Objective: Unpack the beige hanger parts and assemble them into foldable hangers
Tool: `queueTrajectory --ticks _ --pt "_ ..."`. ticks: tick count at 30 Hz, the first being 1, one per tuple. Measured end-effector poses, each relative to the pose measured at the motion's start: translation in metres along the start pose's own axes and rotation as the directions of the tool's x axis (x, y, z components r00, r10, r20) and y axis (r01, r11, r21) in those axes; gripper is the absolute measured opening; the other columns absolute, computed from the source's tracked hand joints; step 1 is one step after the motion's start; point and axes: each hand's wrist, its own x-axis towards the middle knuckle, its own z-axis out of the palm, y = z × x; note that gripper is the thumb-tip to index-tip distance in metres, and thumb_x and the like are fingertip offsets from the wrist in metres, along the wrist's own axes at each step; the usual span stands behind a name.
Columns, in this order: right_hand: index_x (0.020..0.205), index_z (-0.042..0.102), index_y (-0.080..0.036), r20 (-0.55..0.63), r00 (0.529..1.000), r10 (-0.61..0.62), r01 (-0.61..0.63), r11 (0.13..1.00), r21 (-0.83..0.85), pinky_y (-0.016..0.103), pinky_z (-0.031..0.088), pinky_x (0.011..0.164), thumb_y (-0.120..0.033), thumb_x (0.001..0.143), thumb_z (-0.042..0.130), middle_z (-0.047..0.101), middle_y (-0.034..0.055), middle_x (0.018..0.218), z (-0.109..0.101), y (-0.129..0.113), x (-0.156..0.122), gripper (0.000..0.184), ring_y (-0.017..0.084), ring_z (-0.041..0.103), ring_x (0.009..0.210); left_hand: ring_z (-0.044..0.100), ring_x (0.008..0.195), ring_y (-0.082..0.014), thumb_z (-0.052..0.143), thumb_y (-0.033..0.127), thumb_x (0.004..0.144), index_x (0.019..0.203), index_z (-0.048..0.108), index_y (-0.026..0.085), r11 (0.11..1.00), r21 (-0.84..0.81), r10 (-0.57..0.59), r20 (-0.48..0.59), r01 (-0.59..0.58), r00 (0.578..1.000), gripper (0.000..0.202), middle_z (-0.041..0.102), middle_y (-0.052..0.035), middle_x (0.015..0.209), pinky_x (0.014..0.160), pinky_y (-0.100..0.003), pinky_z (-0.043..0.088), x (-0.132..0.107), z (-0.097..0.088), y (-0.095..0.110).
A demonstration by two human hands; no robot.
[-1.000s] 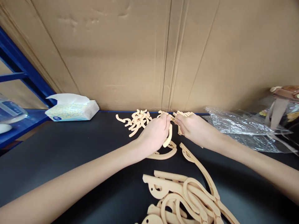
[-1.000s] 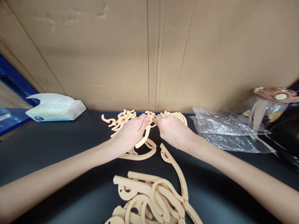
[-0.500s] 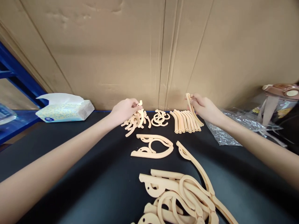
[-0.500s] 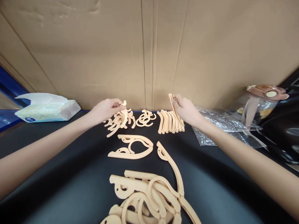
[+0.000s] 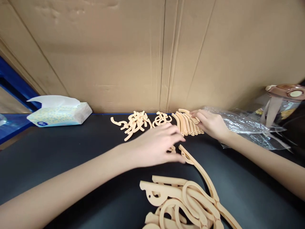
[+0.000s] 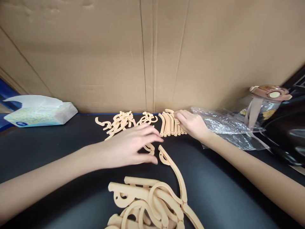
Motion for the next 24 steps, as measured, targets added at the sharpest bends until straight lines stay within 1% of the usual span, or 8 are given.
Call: queueTrajectory --ticks 5,11,13,15,17,20,22,24 --pt "0.098 0.056 -0.016 0.131 0.99 -0.059 0.07 0.994 -0.08 0.026 0.046 0.055 -0.008 0.088 0.039 0.066 0.0089 0.103 -0.002 -0.009 -0.002 0.022 0.019 0.065 0.084 0.051 0.102 -0.0225 0.061 0.044 0.084 0.116 0.061 0.014 0.989 0.035 0.143 0.074 -0.146 0.987 0.044 0.063 -0.0085 0.106 0.087 -0.032 0.033 0.012 0.02 0.013" --pt "0.101 0.06 -0.02 0.266 0.963 0.048 -0.076 0.992 0.098 0.028 0.048 0.062 -0.014 0.091 0.038 0.065 0.0066 0.106 -0.011 -0.014 0.003 0.024 0.019 0.064 0.087 0.053 0.09 -0.0186 0.069 0.043 0.077 0.087 0.065 0.019 0.935 -0.351 0.002 0.15 0.051 0.989 0.027 0.062 -0.0009 0.087 0.076 -0.028 0.035 0.019 0.016 0.003" --pt "0.1 0.061 -0.02 0.266 0.961 0.079 -0.126 0.978 0.164 0.03 0.049 0.068 -0.015 0.09 0.037 0.066 0.0069 0.105 -0.017 -0.018 0.006 0.026 0.021 0.063 0.093 0.054 0.081 -0.0156 0.073 0.039 0.072 0.088 0.063 0.019 0.782 -0.591 -0.096 0.2 0.198 0.975 0.028 0.061 0.0006 0.085 0.07 -0.026 0.037 0.021 0.012 0.002" --pt "0.099 0.062 -0.02 0.26 0.951 0.169 -0.248 0.917 0.312 0.032 0.049 0.071 -0.023 0.092 0.04 0.067 0.0065 0.102 -0.027 -0.029 0.01 0.023 0.021 0.063 0.092 0.056 0.076 -0.0129 0.073 0.028 0.072 0.093 0.061 0.019 0.525 -0.796 -0.174 0.245 0.301 0.954 0.026 0.062 0.0013 0.085 0.069 -0.026 0.04 0.023 0.009 0.003" --pt "0.103 0.06 -0.021 0.332 0.905 0.267 -0.416 0.721 0.555 0.028 0.049 0.068 -0.037 0.091 0.046 0.069 0.0049 0.097 -0.04 -0.042 0.016 0.025 0.018 0.065 0.082 0.058 0.077 -0.0118 0.069 0.017 0.073 0.094 0.059 0.018 0.295 -0.895 -0.265 0.26 0.334 0.929 0.024 0.062 0.0007 0.085 0.071 -0.026 0.043 0.024 0.008 0.003" --pt "0.111 0.057 -0.021 0.471 0.853 0.226 -0.519 0.467 0.716 0.027 0.049 0.064 -0.043 0.086 0.055 0.069 0.0014 0.081 -0.057 -0.058 0.023 0.034 0.016 0.065 0.072 0.059 0.081 -0.0123 0.068 0.014 0.072 0.097 0.058 0.016 0.125 -0.927 -0.459 0.262 0.354 0.849 0.027 0.064 -0.002 0.086 0.071 -0.026 0.044 0.026 0.009 0.003" --pt "0.11 0.058 -0.021 0.452 0.855 0.254 -0.517 0.476 0.711 0.026 0.046 0.061 -0.043 0.084 0.058 0.068 0.0003 0.074 -0.063 -0.06 0.027 0.035 0.015 0.063 0.068 0.058 0.079 -0.0115 0.07 0.016 0.071 0.099 0.058 0.015 0.054 -0.937 -0.543 0.262 0.345 0.797 0.031 0.063 -0.0027 0.085 0.068 -0.025 0.043 0.027 0.01 0.0" --pt "0.11 0.059 -0.021 0.389 0.872 0.297 -0.486 0.611 0.624 0.026 0.042 0.056 -0.044 0.086 0.054 0.068 0.0004 0.074 -0.065 -0.058 0.029 0.033 0.014 0.061 0.062 0.055 0.071 -0.0091 0.069 0.017 0.072 0.091 0.061 0.014 0.02 -0.953 -0.568 0.237 0.301 0.788 0.021 0.061 -0.0019 0.08 0.063 -0.023 0.041 0.027 0.011 -0.003"
